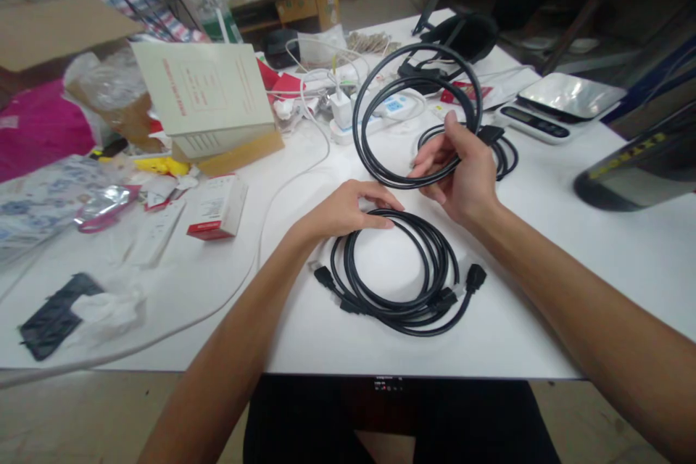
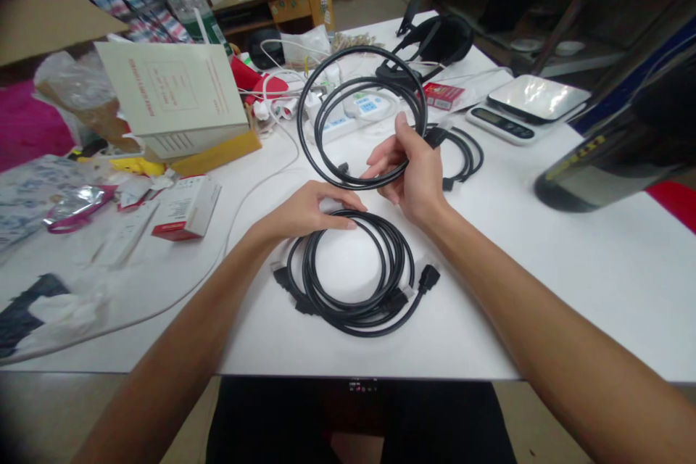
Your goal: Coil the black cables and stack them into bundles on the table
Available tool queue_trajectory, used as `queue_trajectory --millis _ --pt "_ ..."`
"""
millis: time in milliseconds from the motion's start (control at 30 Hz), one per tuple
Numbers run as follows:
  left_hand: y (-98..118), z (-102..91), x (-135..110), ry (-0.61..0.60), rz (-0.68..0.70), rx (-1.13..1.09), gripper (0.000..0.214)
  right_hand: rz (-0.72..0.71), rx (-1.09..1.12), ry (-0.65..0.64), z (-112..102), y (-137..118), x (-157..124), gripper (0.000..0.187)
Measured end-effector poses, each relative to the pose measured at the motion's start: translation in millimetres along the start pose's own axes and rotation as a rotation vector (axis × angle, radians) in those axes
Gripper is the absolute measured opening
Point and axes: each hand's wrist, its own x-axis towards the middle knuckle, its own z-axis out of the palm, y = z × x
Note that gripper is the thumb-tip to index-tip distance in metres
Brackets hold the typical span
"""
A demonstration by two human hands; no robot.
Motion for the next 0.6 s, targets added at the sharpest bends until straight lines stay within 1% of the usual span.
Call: queue_trajectory --millis 67,167,300,367,467,600 --pt "-5 -4.0 -1 0.057 -0.010 0.009 0.033 -0.003 -0.001 -0.027 0 -2 -1 0.062" --pt "-15 -12.4 -3 0.191 -0.034 0.022 0.034 0.006 -0.012 -0.080 1 -5 -3 0.060" --pt "-27 -23.7 -5 0.371 -0.022 0.041 0.030 0.096 -0.037 -0.149 5 -6 -6 0.063" --pt "-31 -26.7 -6 0.417 -0.028 0.032 0.032 0.160 -0.042 -0.184 7 -6 -8 0.064" --pt "-34 -27.0 -5 0.452 -0.048 -0.021 0.040 0.213 -0.019 -0.233 10 -7 -9 0.065" --pt "-31 -24.3 -3 0.488 -0.068 -0.142 0.047 0.263 -0.002 -0.236 12 -7 -9 0.066"
